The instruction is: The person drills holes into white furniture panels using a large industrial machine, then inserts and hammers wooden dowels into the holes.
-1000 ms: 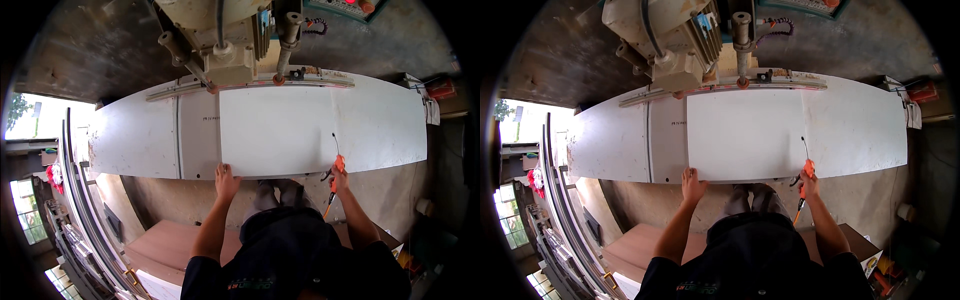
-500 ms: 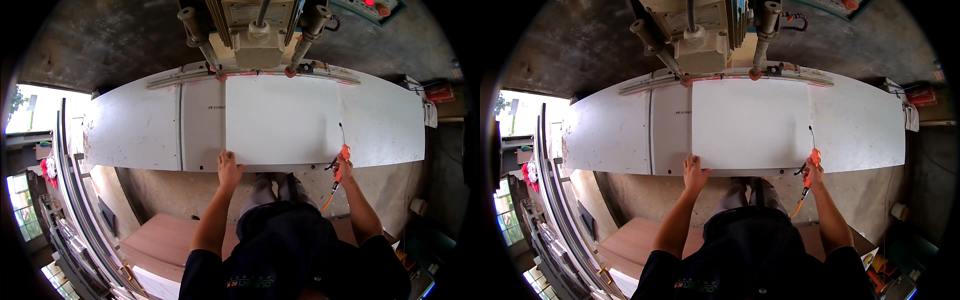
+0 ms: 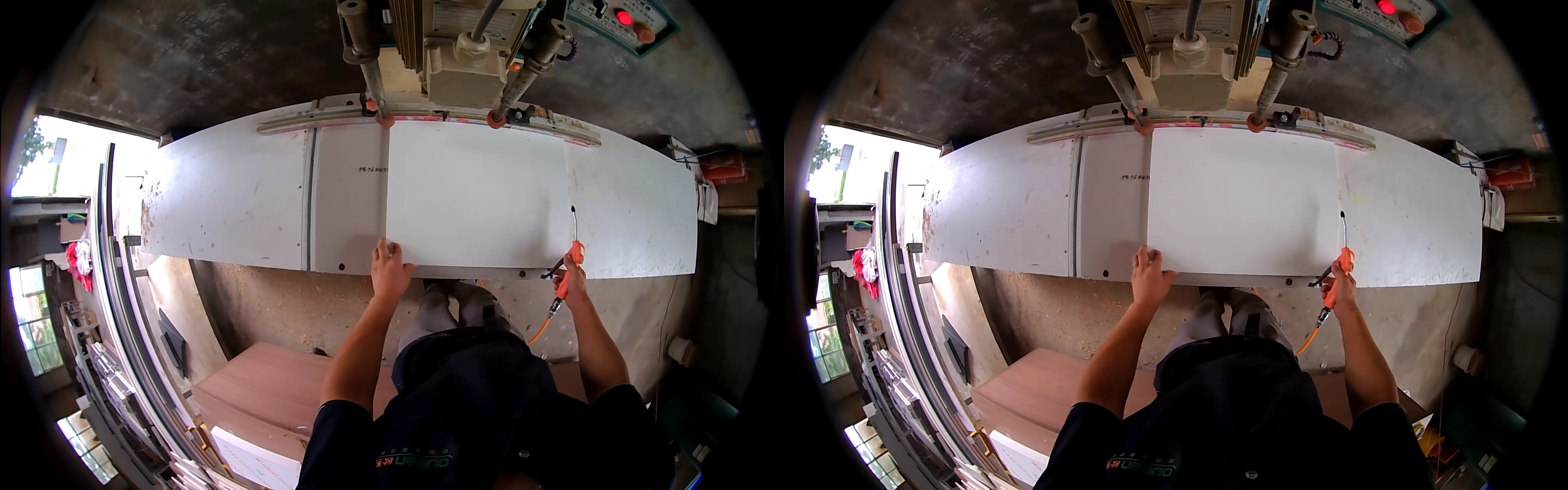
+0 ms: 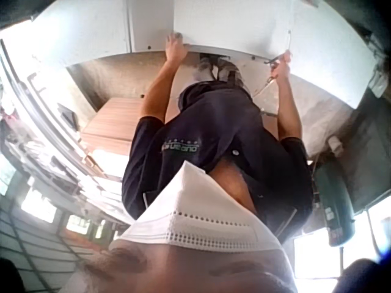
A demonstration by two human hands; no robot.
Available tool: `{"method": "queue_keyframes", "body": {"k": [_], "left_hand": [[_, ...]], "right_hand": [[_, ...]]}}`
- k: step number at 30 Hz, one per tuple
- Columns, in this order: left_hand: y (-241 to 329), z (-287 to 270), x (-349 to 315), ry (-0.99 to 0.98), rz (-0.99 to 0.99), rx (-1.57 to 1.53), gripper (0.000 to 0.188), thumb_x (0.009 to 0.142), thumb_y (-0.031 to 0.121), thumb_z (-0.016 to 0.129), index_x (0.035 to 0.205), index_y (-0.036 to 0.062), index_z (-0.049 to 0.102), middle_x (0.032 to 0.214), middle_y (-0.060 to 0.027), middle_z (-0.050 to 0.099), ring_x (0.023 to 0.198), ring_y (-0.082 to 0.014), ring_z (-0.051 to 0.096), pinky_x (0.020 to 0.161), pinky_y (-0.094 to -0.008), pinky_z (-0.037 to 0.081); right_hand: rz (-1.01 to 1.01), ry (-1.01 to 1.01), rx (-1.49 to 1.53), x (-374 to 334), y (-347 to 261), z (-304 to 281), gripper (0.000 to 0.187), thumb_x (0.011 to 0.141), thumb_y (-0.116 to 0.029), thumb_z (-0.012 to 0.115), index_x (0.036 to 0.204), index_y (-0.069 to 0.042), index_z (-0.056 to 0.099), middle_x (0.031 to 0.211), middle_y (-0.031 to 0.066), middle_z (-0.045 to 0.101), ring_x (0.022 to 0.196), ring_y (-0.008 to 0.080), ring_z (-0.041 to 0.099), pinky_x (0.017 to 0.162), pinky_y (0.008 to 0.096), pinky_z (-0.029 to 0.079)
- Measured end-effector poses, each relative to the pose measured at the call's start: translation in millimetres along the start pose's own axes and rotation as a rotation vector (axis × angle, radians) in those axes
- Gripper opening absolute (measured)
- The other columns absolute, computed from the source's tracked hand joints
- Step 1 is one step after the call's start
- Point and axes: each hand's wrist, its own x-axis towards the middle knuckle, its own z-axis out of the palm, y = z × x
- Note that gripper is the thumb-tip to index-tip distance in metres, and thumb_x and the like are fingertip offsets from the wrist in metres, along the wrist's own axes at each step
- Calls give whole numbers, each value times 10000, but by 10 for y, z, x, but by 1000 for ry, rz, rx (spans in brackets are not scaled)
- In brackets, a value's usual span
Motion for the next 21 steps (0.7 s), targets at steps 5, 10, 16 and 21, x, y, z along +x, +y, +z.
{"method": "queue_keyframes", "body": {"k": [5,10,16,21], "left_hand": [[30,-29,-12,-5,-1,12,572,669,235,785,1119,-66,599,1268,-210,431,1128,-384,456,942,-420,431],[40,-36,-23,-11,-37,-11,577,681,230,785,1145,-55,594,1322,-207,404,1181,-384,430,974,-418,415],[173,-105,77,-135,8,135,654,727,309,757,1264,-2,548,1502,-194,231,1378,-395,235,1093,-467,290],[801,-155,327,-482,242,270,761,751,376,700,1387,56,429,1570,-180,69,1431,-442,62,1122,-592,164]], "right_hand": [[-1,20,-21,15,9,7,458,847,-490,654,1052,-112,496,745,117,624,523,174,556,432,317,450],[-6,24,-27,6,-2,23,465,853,-488,648,1051,-98,491,743,121,623,518,185,561,430,322,448],[3,-7,-9,-54,-20,-21,423,889,-460,609,1063,-92,493,828,130,641,528,190,576,430,321,451],[-28,-123,-93,-312,20,-165,449,916,-465,560,1142,-81,500,909,136,669,544,177,576,441,314,467]]}}
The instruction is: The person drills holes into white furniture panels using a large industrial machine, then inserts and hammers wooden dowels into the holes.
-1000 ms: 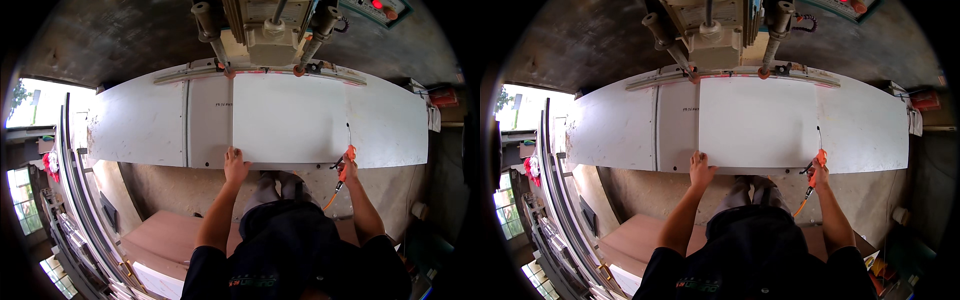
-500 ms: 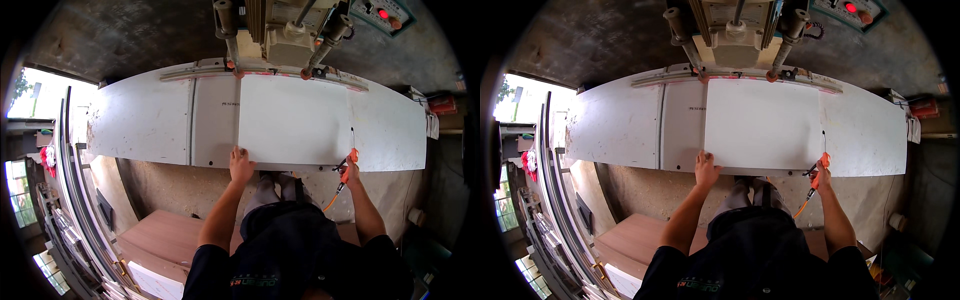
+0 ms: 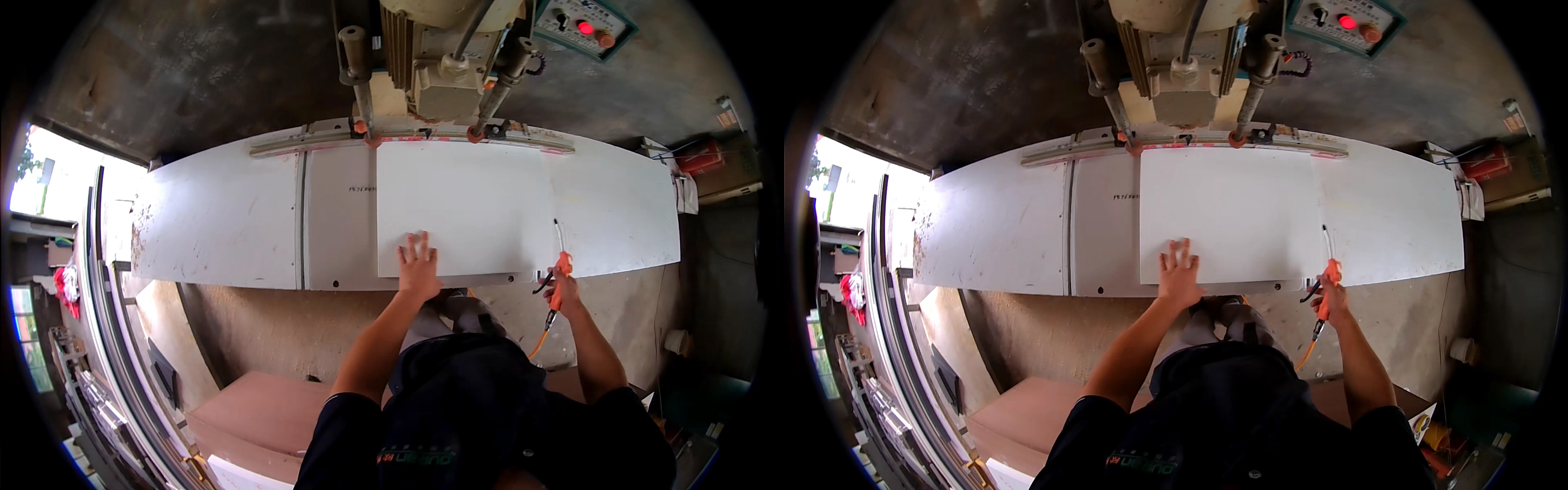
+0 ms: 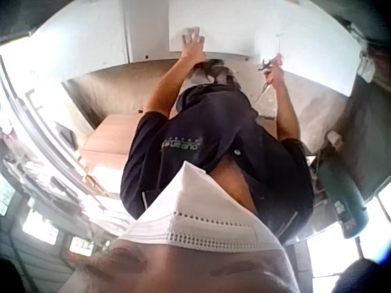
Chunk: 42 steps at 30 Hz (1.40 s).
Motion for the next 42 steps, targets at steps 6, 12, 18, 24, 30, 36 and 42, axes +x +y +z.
{"method": "queue_keyframes", "body": {"k": [6,12,18,24,30,36,42], "left_hand": [[332,-66,465,-89,74,171,807,725,222,722,1430,62,362,1556,-227,86,1357,-570,162,1010,-673,311],[410,-142,566,-192,65,182,968,618,230,830,1432,52,336,1555,-243,76,1342,-589,181,974,-639,388],[415,-102,580,-183,33,217,1012,580,338,858,1416,74,354,1557,-227,88,1353,-558,202,984,-589,406],[421,-33,601,-164,6,200,1018,564,349,876,1411,102,369,1564,-208,78,1360,-552,191,974,-592,404],[430,-68,577,-170,-14,218,989,565,375,857,1397,132,383,1564,-195,93,1364,-533,208,993,-552,406],[412,-69,540,-180,-38,245,1004,558,414,872,1401,158,390,1569,-167,94,1378,-503,202,1003,-541,400],[410,-91,549,-172,-31,243,1001,556,408,867,1400,157,391,1569,-164,96,1381,-500,196,1013,-528,401]], "right_hand": [[-49,-73,-304,-632,219,172,465,942,-430,513,1195,-44,563,1025,101,680,776,164,636,508,306,510],[12,-149,-227,-986,288,242,410,964,-374,498,1172,-28,567,994,80,682,956,199,657,573,293,528],[-35,-303,-222,-935,-13,293,503,972,-428,459,1222,7,491,965,119,677,950,213,662,575,283,523],[61,-510,-39,-713,-237,191,542,976,-465,425,1260,-4,435,946,127,672,903,216,672,541,264,508],[-3,-369,-340,-520,-265,165,365,963,-377,501,1044,-22,525,767,89,655,671,180,664,460,262,475],[-91,-163,-463,-502,-273,-97,340,933,-314,527,750,-27,515,575,47,551,448,146,557,403,276,442],[-178,-150,-530,-618,-278,-373,343,919,-304,533,717,-28,509,558,45,543,434,136,549,387,278,428]]}}
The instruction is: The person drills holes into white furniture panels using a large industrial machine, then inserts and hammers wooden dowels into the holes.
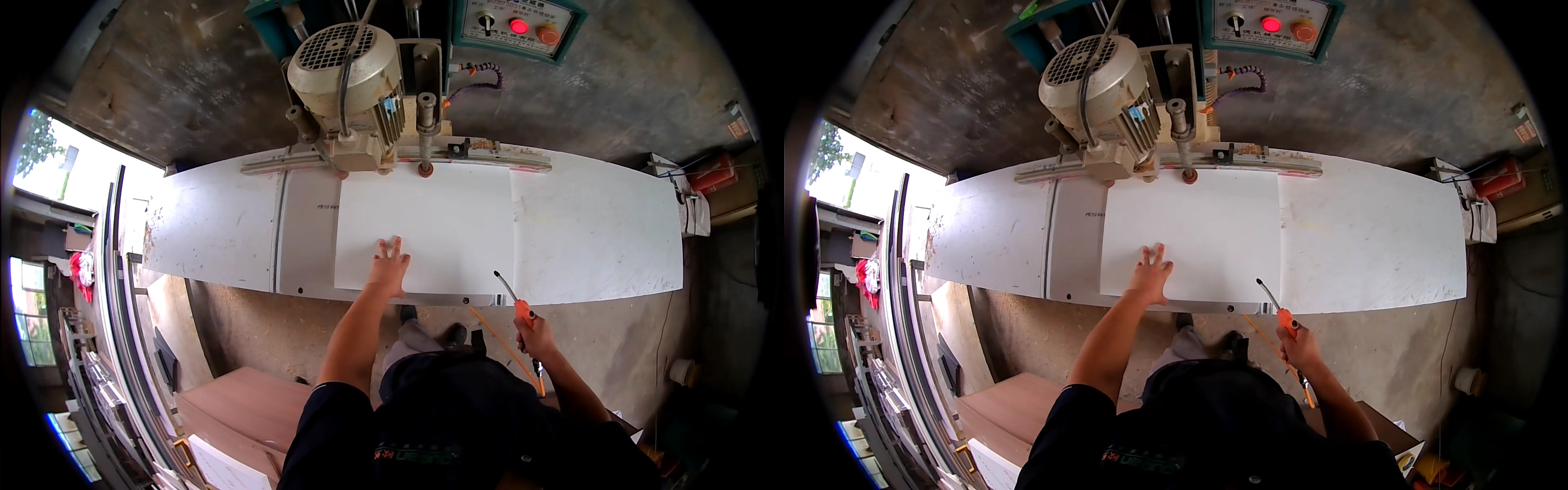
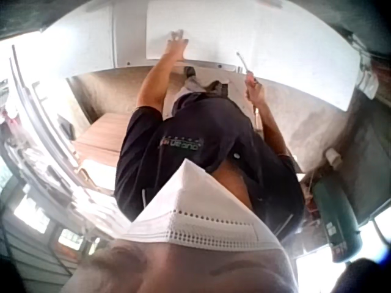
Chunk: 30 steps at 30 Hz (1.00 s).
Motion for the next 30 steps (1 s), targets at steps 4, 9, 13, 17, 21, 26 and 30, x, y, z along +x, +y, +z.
{"method": "queue_keyframes", "body": {"k": [4,9,13,17,21,26,30], "left_hand": [[52,-99,-48,-26,-4,13,1010,555,398,869,1407,158,384,1569,-165,93,1382,-498,196,1017,-521,402],[39,-116,-69,-13,-6,4,1010,553,383,871,1409,155,387,1570,-167,90,1382,-492,202,1020,-507,407],[13,-105,-78,-4,4,-20,1005,550,363,875,1405,151,391,1569,-169,92,1382,-489,207,1020,-500,410],[-1,-156,-99,-13,9,-24,1002,557,360,870,1409,147,386,1569,-170,91,1384,-487,199,1025,-498,405],[-54,-42,-130,79,37,-63,992,579,373,843,1425,156,374,1570,-169,89,1408,-451,160,1082,-485,339],[-407,527,-392,364,-22,-307,910,658,370,790,1425,113,374,1562,-173,113,1432,-387,135,1149,-475,197],[-852,685,-833,443,-268,-375,861,705,370,746,1419,70,370,1545,-184,162,1434,-367,138,1155,-473,158]], "right_hand": [[9,6,-12,-109,26,-44,326,915,-295,536,729,-28,514,560,47,544,430,137,546,394,283,432],[4,5,24,-173,107,-79,312,918,-278,528,734,-26,516,562,50,541,430,138,544,400,282,433],[75,-6,105,-225,75,-143,243,904,-254,578,845,-25,522,589,31,525,457,120,517,428,288,434],[36,-55,102,-265,34,-191,269,938,-256,503,816,-17,521,592,62,566,474,162,583,398,283,440],[21,-119,223,-274,156,-343,287,967,-302,493,974,-16,510,650,93,612,538,184,624,393,280,463],[203,-97,-19,-354,355,-191,326,920,-340,571,913,-15,550,648,95,616,519,170,607,407,304,467],[170,-294,-235,-485,-176,429,327,876,-309,628,759,-9,569,564,73,569,495,155,580,458,313,470]]}}
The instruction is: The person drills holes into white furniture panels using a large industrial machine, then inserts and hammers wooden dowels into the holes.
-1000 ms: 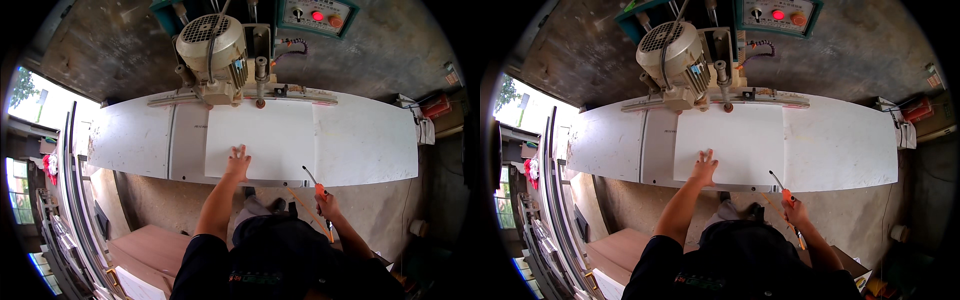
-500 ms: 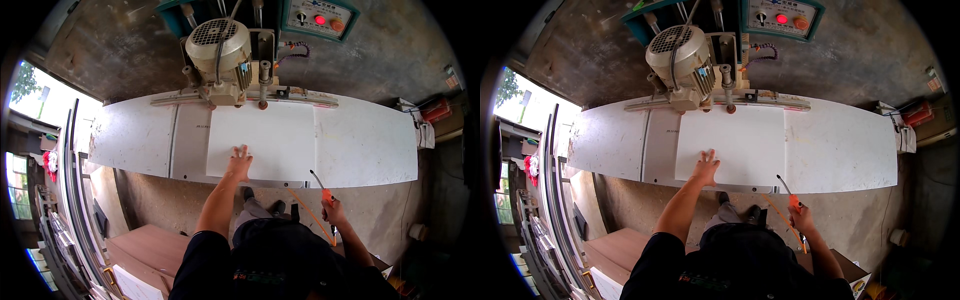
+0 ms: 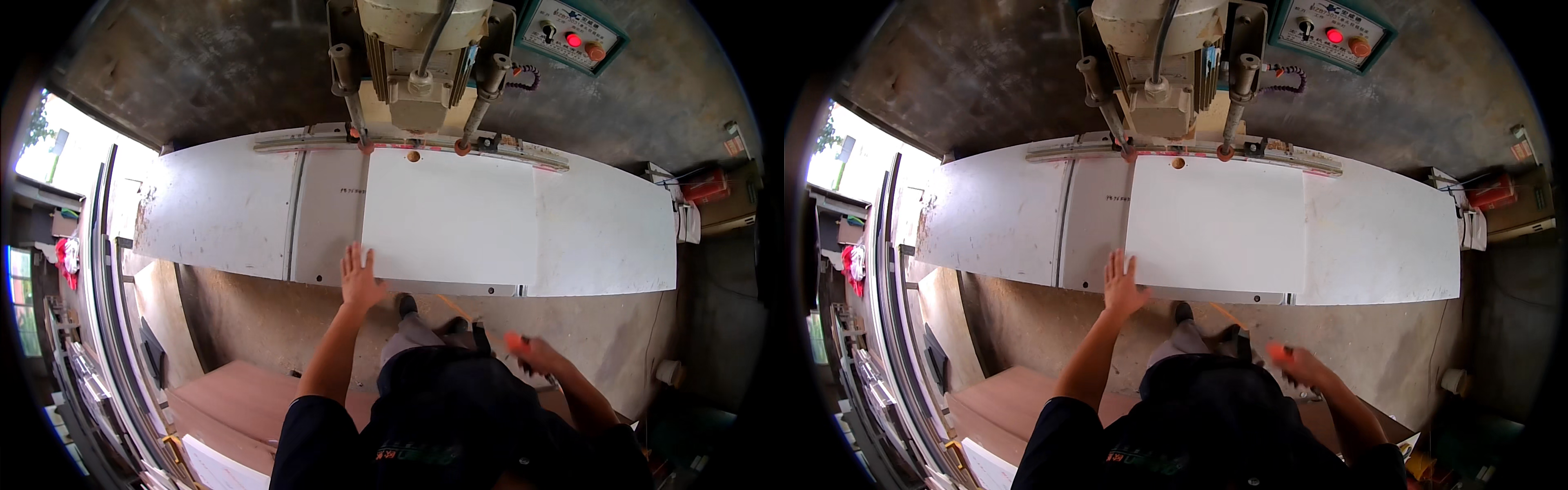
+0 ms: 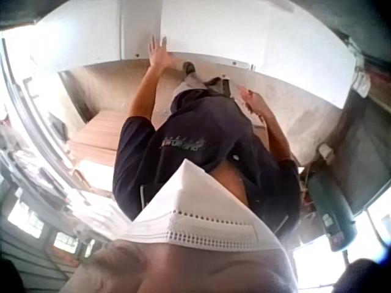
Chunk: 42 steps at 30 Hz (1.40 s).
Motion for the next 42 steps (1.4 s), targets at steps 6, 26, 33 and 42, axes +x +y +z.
{"method": "queue_keyframes", "body": {"k": [6,26,33,42], "left_hand": [[-396,14,-89,-37,-80,-54,817,725,351,716,1408,69,368,1521,-214,216,1426,-377,160,1140,-495,182],[-522,-106,-48,-101,-180,-82,793,703,385,764,1319,-14,463,1436,-282,331,1345,-428,306,1082,-469,316],[-1428,-521,63,-112,-349,-14,791,648,371,805,1272,-11,503,1371,-234,402,1237,-393,425,998,-438,414],[-1910,-407,48,11,-256,-47,752,604,296,838,1225,-4,538,1310,-233,453,1195,-408,442,975,-453,424]], "right_hand": [[-186,50,-91,600,-316,38,294,909,-314,576,824,-33,565,566,57,551,450,148,555,373,297,431],[-235,459,629,1851,-621,-401,192,869,-194,633,882,-9,686,803,0,638,787,91,562,753,251,443],[-359,324,398,2018,-1288,320,225,882,-269,633,887,-44,646,763,-4,595,712,102,543,675,283,459],[-265,295,493,1977,-1611,549,326,886,-361,634,886,-35,626,723,-1,558,599,108,510,543,298,476]]}}
